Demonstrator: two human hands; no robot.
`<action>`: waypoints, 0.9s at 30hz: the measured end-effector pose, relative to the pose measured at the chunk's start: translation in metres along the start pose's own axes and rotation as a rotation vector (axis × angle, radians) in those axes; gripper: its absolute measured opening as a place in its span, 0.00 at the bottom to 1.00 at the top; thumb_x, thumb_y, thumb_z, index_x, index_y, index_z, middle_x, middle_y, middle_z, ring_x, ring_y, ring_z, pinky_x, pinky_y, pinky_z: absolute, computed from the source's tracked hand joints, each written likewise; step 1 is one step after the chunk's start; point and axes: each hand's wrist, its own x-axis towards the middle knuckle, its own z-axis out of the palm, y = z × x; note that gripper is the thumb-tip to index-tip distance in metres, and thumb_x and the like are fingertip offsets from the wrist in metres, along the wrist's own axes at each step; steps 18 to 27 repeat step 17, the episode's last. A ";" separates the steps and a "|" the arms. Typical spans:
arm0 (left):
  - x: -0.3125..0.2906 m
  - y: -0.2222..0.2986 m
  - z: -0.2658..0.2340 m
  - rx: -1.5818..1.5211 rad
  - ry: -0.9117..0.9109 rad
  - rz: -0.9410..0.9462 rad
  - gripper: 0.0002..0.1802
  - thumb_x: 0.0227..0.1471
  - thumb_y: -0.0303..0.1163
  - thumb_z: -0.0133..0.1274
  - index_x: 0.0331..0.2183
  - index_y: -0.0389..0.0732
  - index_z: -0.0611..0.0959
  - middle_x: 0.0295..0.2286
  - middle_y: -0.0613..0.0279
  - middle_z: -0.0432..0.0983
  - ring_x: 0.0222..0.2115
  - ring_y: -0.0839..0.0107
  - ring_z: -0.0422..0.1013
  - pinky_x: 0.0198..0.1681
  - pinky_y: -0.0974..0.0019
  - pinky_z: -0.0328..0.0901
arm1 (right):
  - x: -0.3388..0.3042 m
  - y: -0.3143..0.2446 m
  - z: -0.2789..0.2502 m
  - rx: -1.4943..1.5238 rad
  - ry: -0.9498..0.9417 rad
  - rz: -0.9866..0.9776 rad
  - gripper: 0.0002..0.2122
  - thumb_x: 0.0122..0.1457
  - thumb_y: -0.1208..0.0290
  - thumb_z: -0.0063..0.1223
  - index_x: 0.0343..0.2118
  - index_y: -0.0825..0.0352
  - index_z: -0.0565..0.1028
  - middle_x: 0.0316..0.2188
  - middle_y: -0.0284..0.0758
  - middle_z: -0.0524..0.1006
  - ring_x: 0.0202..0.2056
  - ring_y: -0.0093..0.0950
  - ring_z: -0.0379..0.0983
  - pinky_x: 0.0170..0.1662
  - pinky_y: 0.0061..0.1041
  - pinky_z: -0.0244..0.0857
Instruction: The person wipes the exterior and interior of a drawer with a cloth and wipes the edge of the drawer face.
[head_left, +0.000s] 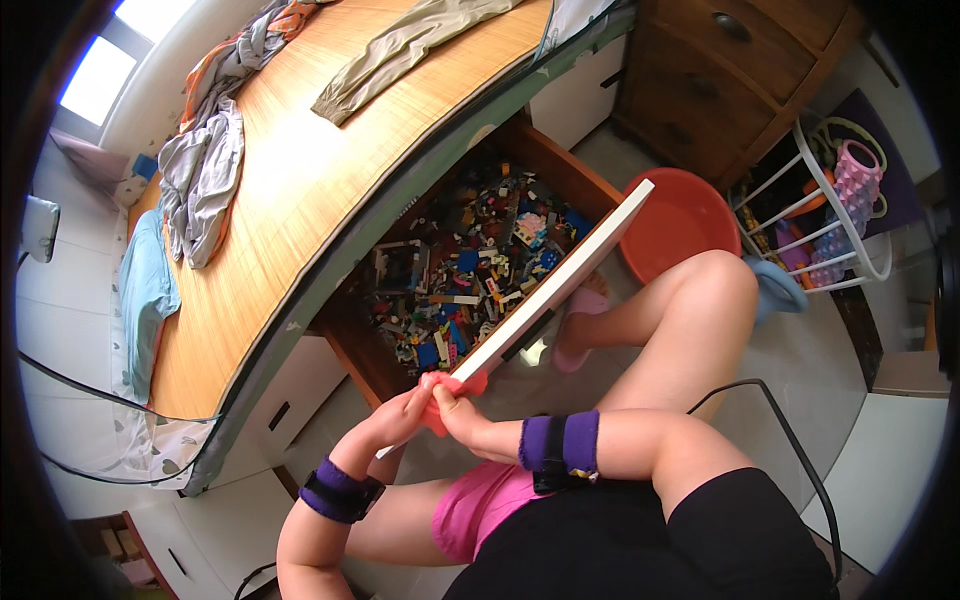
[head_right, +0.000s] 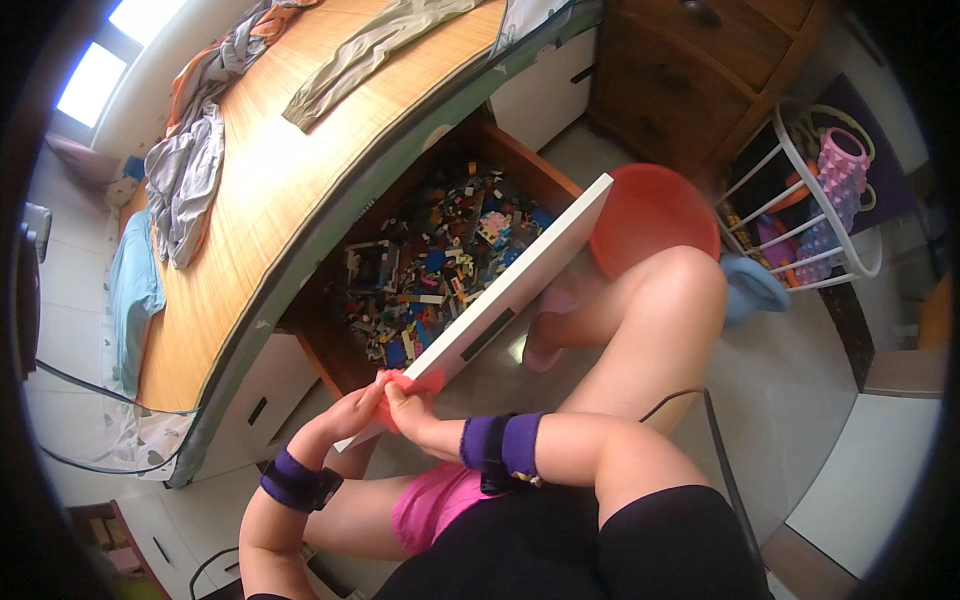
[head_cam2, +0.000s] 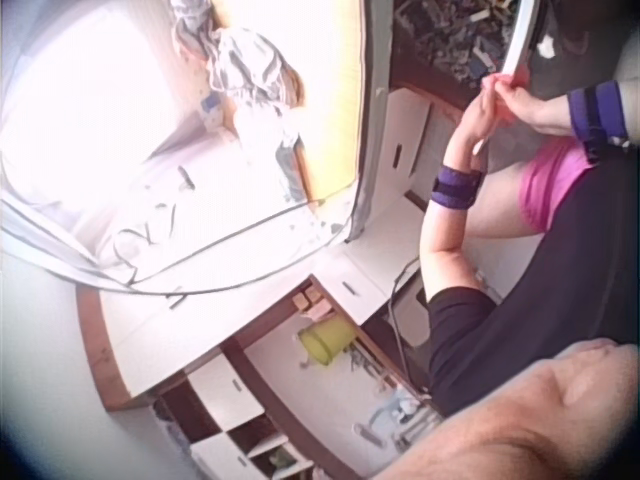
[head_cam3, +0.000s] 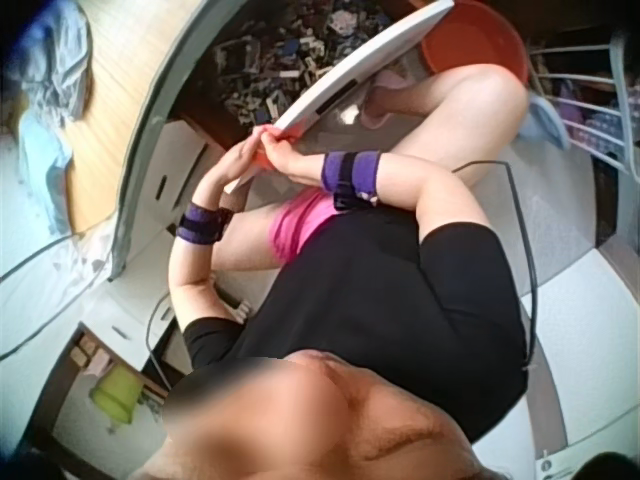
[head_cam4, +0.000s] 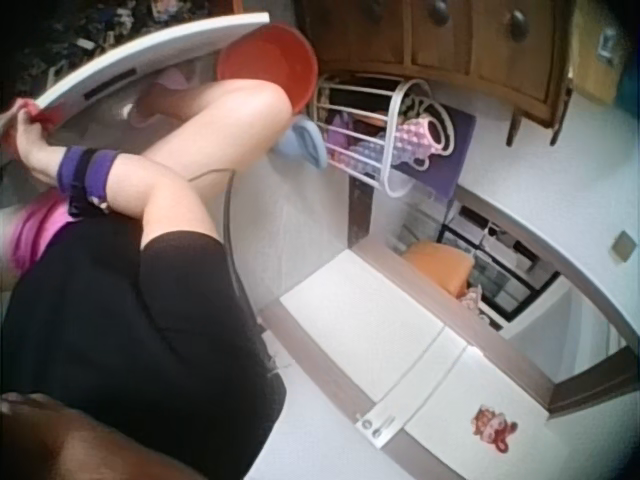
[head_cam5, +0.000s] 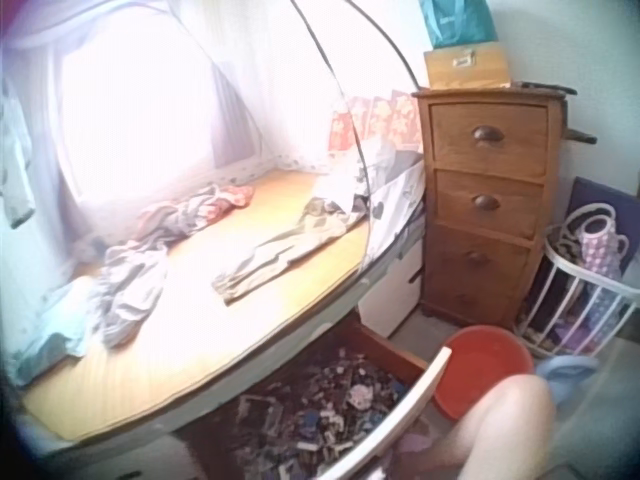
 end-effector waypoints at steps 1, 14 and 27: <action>-0.001 -0.001 0.002 -0.009 0.000 -0.029 0.27 0.59 0.49 0.21 0.47 0.44 0.68 0.34 0.62 0.71 0.30 0.76 0.70 0.40 0.72 0.63 | 0.004 0.010 -0.001 -0.020 -0.005 0.001 0.21 0.60 0.54 0.34 0.50 0.62 0.65 0.45 0.33 0.69 0.47 0.24 0.63 0.49 0.23 0.57; 0.009 0.035 0.017 -0.103 0.079 -0.215 0.30 0.59 0.51 0.23 0.45 0.38 0.70 0.32 0.59 0.72 0.31 0.75 0.70 0.40 0.72 0.63 | 0.008 -0.008 -0.027 -0.058 -0.147 0.143 0.23 0.59 0.52 0.33 0.51 0.63 0.64 0.45 0.38 0.69 0.47 0.28 0.65 0.47 0.24 0.59; 0.028 0.049 0.020 -0.021 0.086 -0.256 0.33 0.58 0.53 0.24 0.46 0.36 0.70 0.35 0.58 0.72 0.35 0.74 0.69 0.44 0.72 0.61 | 0.012 -0.019 -0.041 -0.024 -0.111 0.103 0.23 0.60 0.51 0.32 0.51 0.62 0.64 0.45 0.38 0.69 0.47 0.27 0.65 0.48 0.24 0.59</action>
